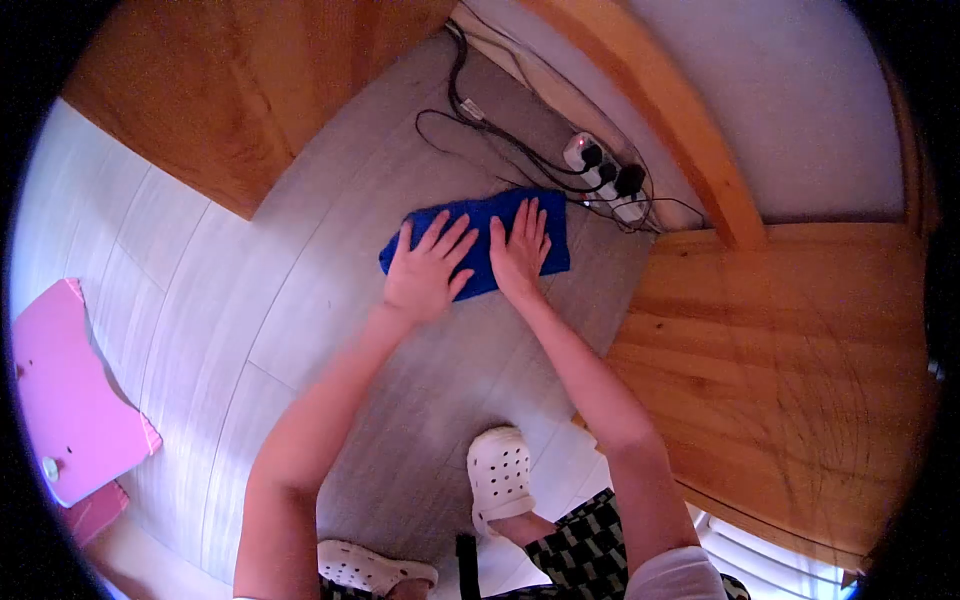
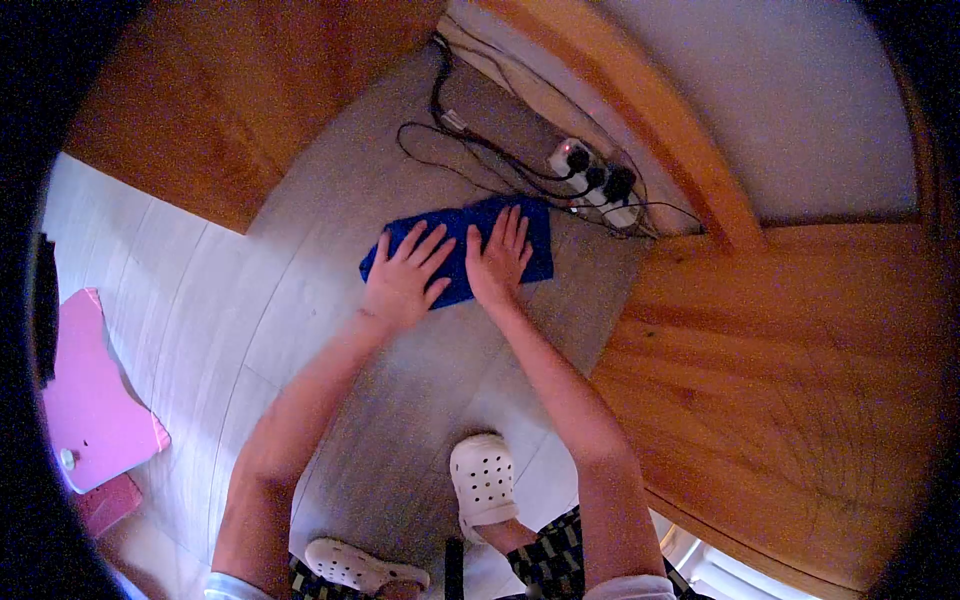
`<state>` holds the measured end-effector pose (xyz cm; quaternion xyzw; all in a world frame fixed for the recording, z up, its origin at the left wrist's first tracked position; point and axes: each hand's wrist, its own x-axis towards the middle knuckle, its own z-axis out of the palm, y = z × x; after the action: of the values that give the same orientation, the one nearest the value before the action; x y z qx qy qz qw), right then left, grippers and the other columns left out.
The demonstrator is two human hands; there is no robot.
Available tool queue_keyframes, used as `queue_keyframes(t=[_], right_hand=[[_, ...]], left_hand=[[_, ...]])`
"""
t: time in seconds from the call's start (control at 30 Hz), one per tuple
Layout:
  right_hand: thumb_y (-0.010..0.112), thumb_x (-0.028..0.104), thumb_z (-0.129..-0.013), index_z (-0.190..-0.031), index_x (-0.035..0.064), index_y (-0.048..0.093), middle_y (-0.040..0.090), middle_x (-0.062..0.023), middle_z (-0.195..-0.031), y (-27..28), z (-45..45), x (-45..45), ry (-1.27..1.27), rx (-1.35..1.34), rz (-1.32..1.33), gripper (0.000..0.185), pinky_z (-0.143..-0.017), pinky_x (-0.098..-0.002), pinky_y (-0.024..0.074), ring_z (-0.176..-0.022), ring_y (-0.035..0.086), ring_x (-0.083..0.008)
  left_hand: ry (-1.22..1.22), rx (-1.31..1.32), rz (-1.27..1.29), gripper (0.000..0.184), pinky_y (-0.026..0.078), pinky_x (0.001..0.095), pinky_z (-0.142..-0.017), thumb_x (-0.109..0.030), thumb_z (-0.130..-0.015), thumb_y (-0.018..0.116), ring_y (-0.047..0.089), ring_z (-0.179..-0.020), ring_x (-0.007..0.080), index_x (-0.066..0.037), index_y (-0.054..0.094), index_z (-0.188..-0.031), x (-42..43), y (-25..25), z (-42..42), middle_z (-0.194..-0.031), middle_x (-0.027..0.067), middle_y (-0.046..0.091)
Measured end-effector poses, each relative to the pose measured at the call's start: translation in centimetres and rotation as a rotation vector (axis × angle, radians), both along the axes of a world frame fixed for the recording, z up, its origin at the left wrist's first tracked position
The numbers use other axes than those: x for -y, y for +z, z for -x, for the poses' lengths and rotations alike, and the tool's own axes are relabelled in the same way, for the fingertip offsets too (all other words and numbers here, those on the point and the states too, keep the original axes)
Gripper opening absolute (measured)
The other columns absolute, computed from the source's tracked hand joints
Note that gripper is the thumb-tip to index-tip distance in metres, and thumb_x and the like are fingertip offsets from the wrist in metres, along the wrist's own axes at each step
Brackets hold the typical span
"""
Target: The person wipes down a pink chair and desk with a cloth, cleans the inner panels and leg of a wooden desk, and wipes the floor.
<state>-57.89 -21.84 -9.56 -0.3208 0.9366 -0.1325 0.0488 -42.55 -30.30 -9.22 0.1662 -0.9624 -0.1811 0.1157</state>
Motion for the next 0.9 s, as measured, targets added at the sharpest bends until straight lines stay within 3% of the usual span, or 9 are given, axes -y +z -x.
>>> queue_keyframes(t=[0.27,0.57,0.73,0.8,0.9], right_hand=[[0.035,0.055,-0.096,-0.148,0.0003,0.024,0.018,-0.0167,-0.157,-1.4,0.3,3.5,0.028,-0.053,0.066,0.076,-0.113,-0.054,0.0137,-0.144,0.017,-0.0336],[0.036,0.061,-0.093,-0.146,0.0002,0.029,0.029,-0.0183,-0.152,-1.3,4.3,8.1,-0.023,-0.079,0.069,0.08,-0.112,-0.0572,0.0157,-0.141,0.025,-0.0356],[0.039,0.061,-0.092,-0.145,-0.0006,0.031,0.03,-0.0192,-0.152,-1.6,7.5,10.4,-0.027,-0.01,0.034,0.081,-0.112,-0.0559,0.0164,-0.14,0.027,-0.0375],[0.041,0.058,-0.092,-0.144,-0.001,0.031,0.03,-0.0197,-0.152,-2.8,9.5,11.5,0.083,-0.164,0.166,0.08,-0.112,-0.0562,0.0174,-0.14,0.027,-0.0381],[0.042,0.057,-0.091,-0.145,-0.0007,0.03,0.028,-0.0193,-0.152,-2.4,11.2,13.1,0.1,-0.159,0.127,0.08,-0.112,-0.0565,0.0187,-0.14,0.026,-0.0383]], left_hand=[[0.059,0.016,0.083,0.056,0.023,0.058,-0.11,-0.041,-0.093,0.048,0.026,-0.141,0.026,-0.017,0.039,-0.143,3.2,-0.1,-0.2,-0.151,0.004,0.033],[0.099,0.01,0.123,0.057,0.023,0.0584,-0.11,-0.044,-0.094,0.045,0.026,-0.141,0.0248,-0.018,0.038,-0.144,7.3,-0.8,4.1,-0.152,0.0024,0.032],[0.103,-0.012,0.179,0.056,0.024,0.0595,-0.109,-0.044,-0.094,0.044,0.027,-0.141,0.0243,-0.019,0.039,-0.144,10.3,-2.1,7.2,-0.152,0.0018,0.033],[0.105,-0.033,0.19,0.055,0.024,0.0607,-0.109,-0.045,-0.095,0.043,0.027,-0.141,0.0246,-0.019,0.039,-0.144,11.6,-2.2,8.3,-0.151,0.0024,0.034],[0.11,-0.02,0.21,0.055,0.024,0.0609,-0.109,-0.046,-0.096,0.041,0.026,-0.141,0.0255,-0.017,0.041,-0.142,13.6,-1.8,10.1,-0.148,0.0043,0.038]])
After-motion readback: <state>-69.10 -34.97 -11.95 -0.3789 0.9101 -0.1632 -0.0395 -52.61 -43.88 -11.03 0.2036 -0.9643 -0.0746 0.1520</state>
